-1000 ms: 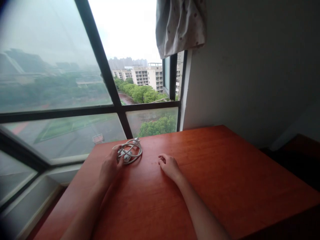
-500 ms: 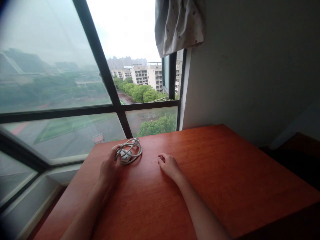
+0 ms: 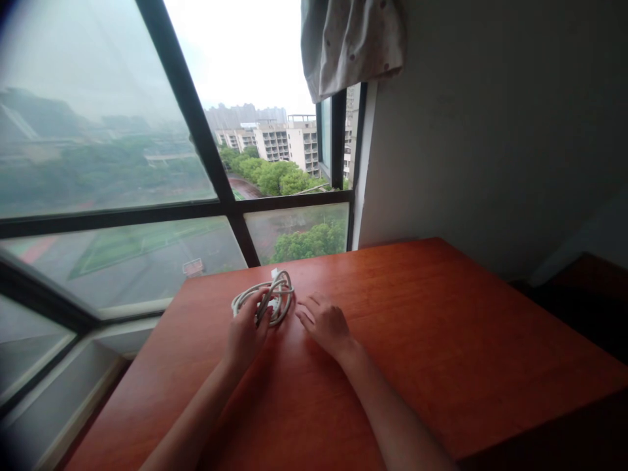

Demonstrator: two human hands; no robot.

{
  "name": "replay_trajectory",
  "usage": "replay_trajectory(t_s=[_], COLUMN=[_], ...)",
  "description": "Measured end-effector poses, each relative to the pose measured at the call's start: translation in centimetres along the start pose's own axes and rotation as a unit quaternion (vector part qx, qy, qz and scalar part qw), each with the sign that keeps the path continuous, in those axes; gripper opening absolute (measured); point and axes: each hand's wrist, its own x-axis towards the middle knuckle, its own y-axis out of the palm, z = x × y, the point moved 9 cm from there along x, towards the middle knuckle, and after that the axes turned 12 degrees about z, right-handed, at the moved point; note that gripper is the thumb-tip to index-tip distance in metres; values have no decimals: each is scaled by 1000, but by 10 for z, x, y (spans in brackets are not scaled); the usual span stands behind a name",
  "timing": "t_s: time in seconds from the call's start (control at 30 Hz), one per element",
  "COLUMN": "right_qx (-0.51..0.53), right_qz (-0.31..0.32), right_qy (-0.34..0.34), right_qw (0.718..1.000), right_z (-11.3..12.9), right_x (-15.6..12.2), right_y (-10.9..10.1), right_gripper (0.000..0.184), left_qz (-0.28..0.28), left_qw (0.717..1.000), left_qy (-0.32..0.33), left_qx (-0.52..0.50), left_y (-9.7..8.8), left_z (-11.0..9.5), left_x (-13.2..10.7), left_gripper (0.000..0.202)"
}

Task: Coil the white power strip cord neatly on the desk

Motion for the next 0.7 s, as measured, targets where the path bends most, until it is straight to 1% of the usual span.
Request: replay_trajectory(t_s=[0.13, 0.3, 0.47, 0.7], right_qx=[-33, -77, -124, -168], right_qz=[-4, 8, 1, -11], right_qy=[-13, 0, 24, 15], right_qw=[999, 997, 992, 986], right_z=[6, 4, -2, -4], right_x=[-1, -1, -2, -4], right_y=[-3, -8, -13, -17], right_gripper=[25, 20, 17, 22], left_qz=[26, 51, 58, 74], left_qw=[998, 995, 992, 989], left_qy=[31, 49, 52, 45], left_qx=[-40, -72, -101, -123], left_y=[16, 25, 27, 31], left_z=[-18, -34, -38, -40], left_x=[-5, -9, -11, -13], left_gripper=[39, 38, 38, 37])
